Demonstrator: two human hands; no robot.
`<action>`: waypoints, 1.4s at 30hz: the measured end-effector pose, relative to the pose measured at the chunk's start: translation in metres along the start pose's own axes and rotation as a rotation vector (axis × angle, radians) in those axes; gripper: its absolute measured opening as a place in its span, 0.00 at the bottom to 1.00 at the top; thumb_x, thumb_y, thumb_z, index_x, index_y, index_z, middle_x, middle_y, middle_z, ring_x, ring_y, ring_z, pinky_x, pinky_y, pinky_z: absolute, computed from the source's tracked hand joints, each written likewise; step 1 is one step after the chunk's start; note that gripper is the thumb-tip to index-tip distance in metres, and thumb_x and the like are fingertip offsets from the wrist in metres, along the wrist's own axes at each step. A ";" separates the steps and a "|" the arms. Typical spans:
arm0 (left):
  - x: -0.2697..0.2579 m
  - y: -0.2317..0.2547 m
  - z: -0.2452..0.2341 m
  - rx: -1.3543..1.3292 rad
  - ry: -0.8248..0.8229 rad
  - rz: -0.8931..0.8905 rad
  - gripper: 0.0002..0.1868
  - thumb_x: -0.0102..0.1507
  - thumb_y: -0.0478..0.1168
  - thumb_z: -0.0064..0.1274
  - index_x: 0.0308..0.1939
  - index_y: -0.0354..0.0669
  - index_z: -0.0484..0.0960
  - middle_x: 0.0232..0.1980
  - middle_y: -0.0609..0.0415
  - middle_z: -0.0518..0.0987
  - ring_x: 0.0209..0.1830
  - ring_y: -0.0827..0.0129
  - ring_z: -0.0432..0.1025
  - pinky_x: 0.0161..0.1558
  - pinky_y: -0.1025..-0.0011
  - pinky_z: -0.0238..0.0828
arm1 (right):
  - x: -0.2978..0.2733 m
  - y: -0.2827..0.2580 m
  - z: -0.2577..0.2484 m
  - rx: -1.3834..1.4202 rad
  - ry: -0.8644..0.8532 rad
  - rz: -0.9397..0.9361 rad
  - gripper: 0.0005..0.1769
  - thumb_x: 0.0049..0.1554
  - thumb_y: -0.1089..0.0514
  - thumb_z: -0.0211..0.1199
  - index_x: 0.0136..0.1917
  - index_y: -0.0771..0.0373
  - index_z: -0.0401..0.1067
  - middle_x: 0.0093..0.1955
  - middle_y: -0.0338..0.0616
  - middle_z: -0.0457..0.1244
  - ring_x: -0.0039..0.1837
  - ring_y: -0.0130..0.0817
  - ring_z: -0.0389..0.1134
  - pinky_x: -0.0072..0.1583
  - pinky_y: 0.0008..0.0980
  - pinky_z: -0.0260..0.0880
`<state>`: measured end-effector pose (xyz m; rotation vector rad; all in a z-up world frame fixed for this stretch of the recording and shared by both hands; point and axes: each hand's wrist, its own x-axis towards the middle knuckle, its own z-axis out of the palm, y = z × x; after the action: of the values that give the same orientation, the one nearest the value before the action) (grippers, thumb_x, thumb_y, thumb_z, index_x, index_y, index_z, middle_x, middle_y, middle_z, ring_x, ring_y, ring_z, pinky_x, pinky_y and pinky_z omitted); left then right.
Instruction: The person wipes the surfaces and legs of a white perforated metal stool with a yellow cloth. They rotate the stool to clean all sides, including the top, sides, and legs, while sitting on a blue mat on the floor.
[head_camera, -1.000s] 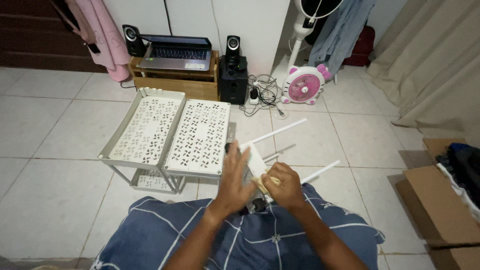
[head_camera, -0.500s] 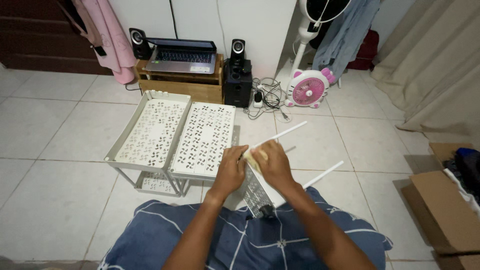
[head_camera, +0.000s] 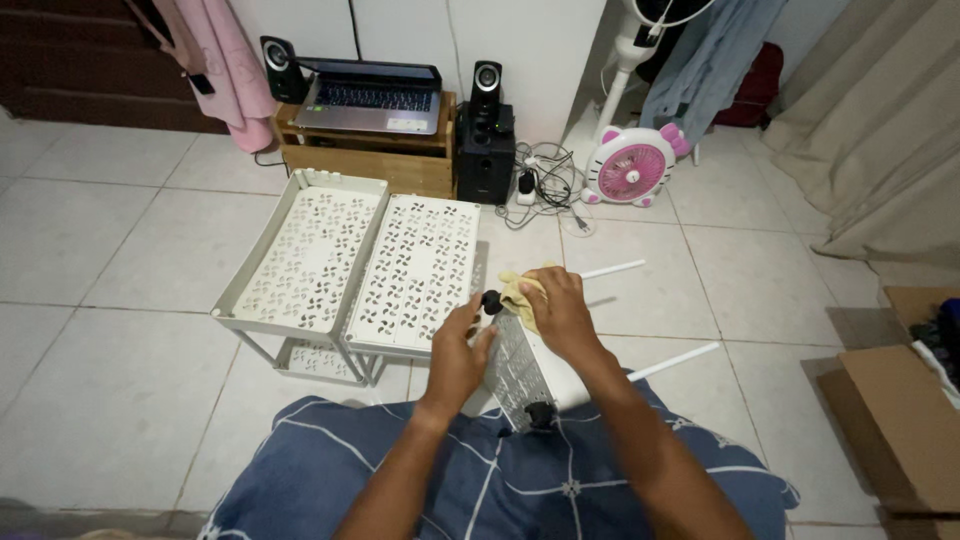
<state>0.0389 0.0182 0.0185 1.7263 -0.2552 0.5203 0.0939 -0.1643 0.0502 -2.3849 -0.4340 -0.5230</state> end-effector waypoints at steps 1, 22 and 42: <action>-0.004 0.002 0.002 0.038 -0.010 -0.017 0.28 0.61 0.31 0.59 0.66 0.32 0.74 0.52 0.36 0.82 0.46 0.52 0.80 0.46 0.64 0.78 | -0.001 0.002 0.002 0.001 -0.007 0.016 0.16 0.64 0.49 0.56 0.57 0.62 0.74 0.58 0.51 0.65 0.61 0.52 0.60 0.64 0.46 0.61; -0.033 -0.001 0.025 0.316 -0.030 0.091 0.42 0.62 0.38 0.57 0.73 0.16 0.54 0.74 0.18 0.56 0.76 0.32 0.52 0.73 0.51 0.48 | -0.005 -0.004 0.003 0.034 0.001 0.023 0.16 0.63 0.49 0.59 0.58 0.60 0.74 0.59 0.49 0.64 0.63 0.52 0.59 0.65 0.46 0.60; -0.008 0.025 0.012 0.518 -0.117 0.254 0.27 0.62 0.27 0.47 0.68 0.29 0.71 0.70 0.27 0.65 0.66 0.37 0.66 0.65 0.54 0.65 | -0.013 -0.027 -0.060 -0.101 -0.326 -0.314 0.19 0.59 0.49 0.63 0.58 0.61 0.76 0.60 0.50 0.64 0.60 0.49 0.64 0.60 0.45 0.67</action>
<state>0.0233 0.0001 0.0349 2.2471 -0.4578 0.7154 0.0561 -0.1864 0.1009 -2.5204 -0.9574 -0.2945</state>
